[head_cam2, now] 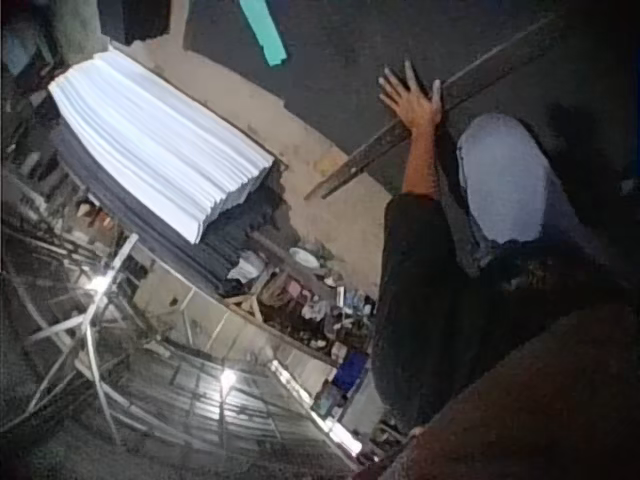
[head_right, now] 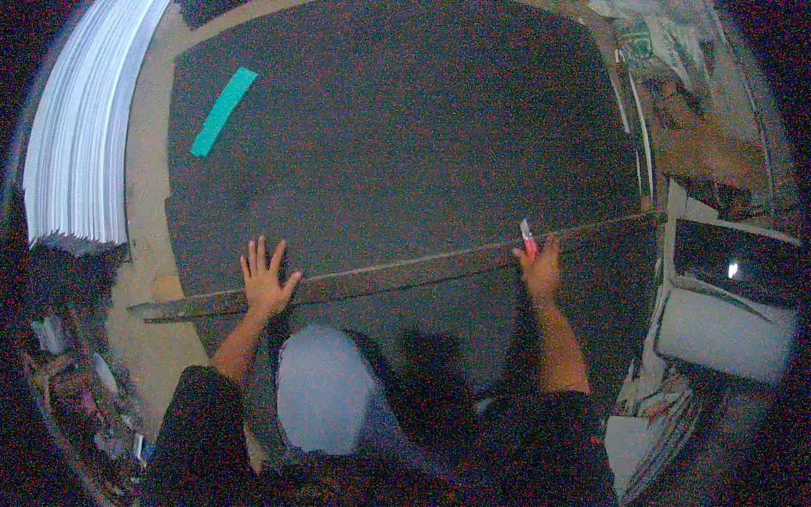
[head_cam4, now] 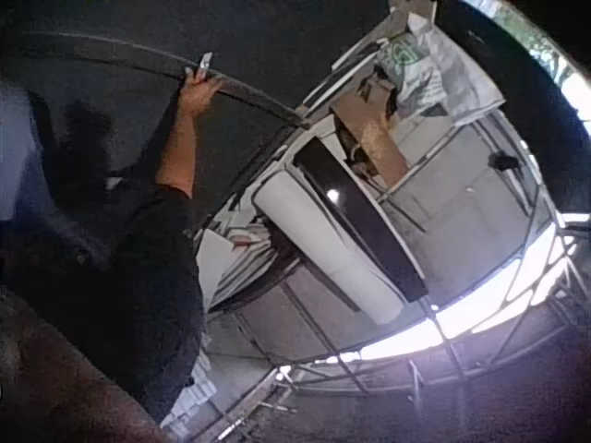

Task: The person sits on the floor and uses a utility knife and a metal ruler to cut a large black sheet into smaller rectangular pieces. They repeatedly measure, mark, and cut the material, stacking the cut pieces aside.

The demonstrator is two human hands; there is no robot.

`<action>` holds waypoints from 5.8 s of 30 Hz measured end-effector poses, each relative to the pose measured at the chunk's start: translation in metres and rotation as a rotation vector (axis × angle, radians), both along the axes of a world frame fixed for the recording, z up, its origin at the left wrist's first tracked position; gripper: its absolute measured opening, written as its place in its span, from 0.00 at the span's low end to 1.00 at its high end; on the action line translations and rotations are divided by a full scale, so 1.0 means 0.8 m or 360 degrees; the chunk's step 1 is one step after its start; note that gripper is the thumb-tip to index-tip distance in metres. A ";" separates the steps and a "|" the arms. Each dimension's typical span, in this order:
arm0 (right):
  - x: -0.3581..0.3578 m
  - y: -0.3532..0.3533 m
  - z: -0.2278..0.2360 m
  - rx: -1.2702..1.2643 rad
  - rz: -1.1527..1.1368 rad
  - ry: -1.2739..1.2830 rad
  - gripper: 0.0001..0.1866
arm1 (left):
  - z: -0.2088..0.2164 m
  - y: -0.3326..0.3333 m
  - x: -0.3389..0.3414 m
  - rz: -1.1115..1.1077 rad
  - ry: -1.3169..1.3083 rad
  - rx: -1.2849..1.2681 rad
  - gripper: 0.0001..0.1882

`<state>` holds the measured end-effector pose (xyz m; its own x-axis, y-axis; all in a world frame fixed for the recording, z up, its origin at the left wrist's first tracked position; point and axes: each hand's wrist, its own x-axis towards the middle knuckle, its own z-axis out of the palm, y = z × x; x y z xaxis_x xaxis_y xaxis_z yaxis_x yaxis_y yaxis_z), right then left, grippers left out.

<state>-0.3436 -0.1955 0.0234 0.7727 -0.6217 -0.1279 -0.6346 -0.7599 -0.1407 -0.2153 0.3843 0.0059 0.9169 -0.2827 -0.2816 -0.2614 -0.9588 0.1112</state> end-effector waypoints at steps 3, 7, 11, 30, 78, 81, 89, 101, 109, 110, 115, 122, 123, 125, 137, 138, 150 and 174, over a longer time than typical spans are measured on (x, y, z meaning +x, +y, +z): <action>0.014 0.005 0.021 0.0284 -0.0223 0.0148 0.56 | 0.006 -0.001 0.006 0.0000 0.0099 0.0010 0.44; 0.028 0.000 0.046 0.0408 -0.0278 0.0314 0.58 | 0.005 0.001 0.007 -0.0023 0.0113 -0.0022 0.46; 0.032 -0.002 0.041 0.0251 -0.0300 0.0492 0.59 | 0.002 0.003 0.007 -0.0102 0.0091 -0.0078 0.46; 0.025 0.004 0.032 0.0295 -0.0390 0.0383 0.61 | 0.005 0.004 0.008 -0.0114 0.0011 -0.0069 0.44; 0.115 0.527 -0.079 0.0013 0.0803 0.0175 0.28 | -0.061 0.117 -0.021 0.0841 -0.0200 -0.0599 0.42; 0.115 0.521 -0.090 0.0068 0.0804 0.0246 0.27 | -0.079 0.242 -0.007 0.2121 -0.1004 0.0039 0.45; 0.104 0.509 -0.107 -0.0145 0.0965 -0.0029 0.24 | -0.160 0.429 -0.022 0.3212 -0.0939 -0.1741 0.39; 0.118 0.516 -0.085 -0.0004 0.0855 0.0124 0.23 | -0.150 0.422 -0.027 0.2999 -0.0896 -0.1952 0.40; 0.115 0.507 -0.093 -0.0025 0.0918 0.0056 0.25 | -0.159 0.439 -0.021 0.3061 -0.0991 -0.1721 0.42; 0.115 0.506 -0.094 0.0012 0.0906 0.0110 0.25 | -0.158 0.441 -0.018 0.3106 -0.0981 -0.1789 0.43; 0.112 0.506 -0.093 0.0005 0.1019 -0.0058 0.26 | -0.158 0.439 -0.009 0.3341 -0.0795 -0.0979 0.51; 0.114 0.501 -0.089 0.0017 0.0955 -0.0037 0.24 | -0.151 0.436 -0.006 0.3321 -0.0641 -0.0843 0.50; 0.115 0.500 -0.088 0.0058 0.0932 -0.0036 0.24 | -0.149 0.435 -0.007 0.3334 -0.0563 -0.0816 0.49; 0.116 0.500 -0.087 0.0091 0.0938 -0.0001 0.25 | -0.147 0.434 -0.009 0.3309 -0.0585 -0.0908 0.48; 0.130 0.503 -0.074 0.0485 0.0976 0.0061 0.26 | -0.148 0.424 -0.005 0.3222 -0.0836 -0.0869 0.53; 0.137 0.517 -0.067 0.0484 0.0855 0.0183 0.25 | -0.141 0.420 0.000 0.3311 -0.0786 -0.0868 0.53; 0.226 0.870 0.023 0.0838 0.1946 0.0902 0.27 | -0.104 0.411 0.012 0.3364 -0.0729 -0.0746 0.46; 0.244 0.990 0.016 0.0388 0.2160 0.1465 0.22 | -0.104 0.405 0.014 0.3399 -0.0668 -0.0722 0.46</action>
<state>-0.1488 0.5963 0.0359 0.3153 0.5000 -0.8066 0.4964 -0.8113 -0.3089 -0.2044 0.7082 -0.0775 -0.1663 0.9485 -0.2697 0.7620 0.2972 0.5754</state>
